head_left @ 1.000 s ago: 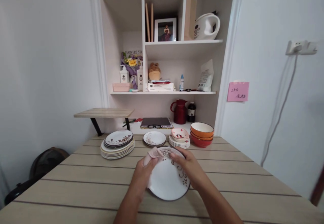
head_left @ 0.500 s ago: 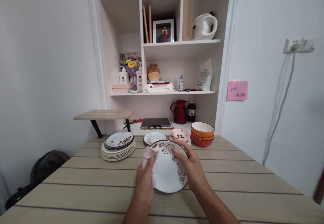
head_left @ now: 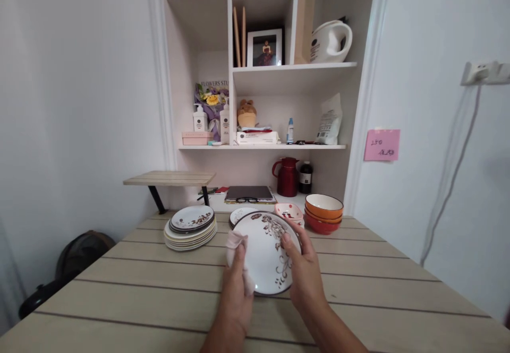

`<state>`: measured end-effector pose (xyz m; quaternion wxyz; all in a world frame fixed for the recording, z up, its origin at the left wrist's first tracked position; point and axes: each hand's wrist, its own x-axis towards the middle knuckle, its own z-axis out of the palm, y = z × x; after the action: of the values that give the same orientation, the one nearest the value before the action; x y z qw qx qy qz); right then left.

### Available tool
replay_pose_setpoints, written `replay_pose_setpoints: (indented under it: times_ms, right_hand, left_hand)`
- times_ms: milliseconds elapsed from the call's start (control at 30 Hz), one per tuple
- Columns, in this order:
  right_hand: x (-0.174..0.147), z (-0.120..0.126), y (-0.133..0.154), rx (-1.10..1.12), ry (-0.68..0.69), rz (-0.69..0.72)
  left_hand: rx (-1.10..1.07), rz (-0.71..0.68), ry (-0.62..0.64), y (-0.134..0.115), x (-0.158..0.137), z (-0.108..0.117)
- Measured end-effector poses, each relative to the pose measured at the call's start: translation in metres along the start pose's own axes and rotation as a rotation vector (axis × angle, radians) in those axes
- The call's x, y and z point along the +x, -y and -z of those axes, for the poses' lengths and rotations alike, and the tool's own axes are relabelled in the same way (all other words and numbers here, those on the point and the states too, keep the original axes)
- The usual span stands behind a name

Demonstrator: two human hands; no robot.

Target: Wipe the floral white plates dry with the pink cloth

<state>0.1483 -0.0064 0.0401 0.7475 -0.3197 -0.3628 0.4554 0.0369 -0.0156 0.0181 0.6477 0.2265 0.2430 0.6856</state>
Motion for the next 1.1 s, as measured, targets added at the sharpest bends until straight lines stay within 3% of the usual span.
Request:
replay_pose_setpoints:
  times_ms: [267,333,500,567,767,900,1100]
  right_hand:
    - [-0.003,-0.003,-0.001,0.026,-0.032,0.004]
    - [-0.003,-0.003,0.000,0.039,-0.021,-0.073]
    - [0.001,0.003,0.013,-0.005,0.230,-0.310]
    - [0.004,0.007,0.020,-0.072,0.324,-0.313]
    - [0.013,0.019,0.034,-0.226,0.400,-0.258]
    - [0.013,0.025,0.042,-0.256,0.533,-0.296]
    - [0.014,0.028,0.046,-0.284,0.600,-0.284]
  left_hand:
    - [0.001,0.004,0.022,-0.001,-0.003,-0.003]
    - [0.034,-0.015,-0.015,-0.003,-0.003,-0.003]
    - [0.167,-0.105,-0.172,-0.012,0.003,0.008]
    - [0.219,-0.139,-0.177,-0.016,0.006,0.013]
    - [0.489,-0.214,-0.120,-0.018,0.004,0.018]
    - [0.578,-0.222,-0.093,-0.018,0.002,0.019]
    - [0.712,-0.243,-0.048,-0.024,0.002,0.019]
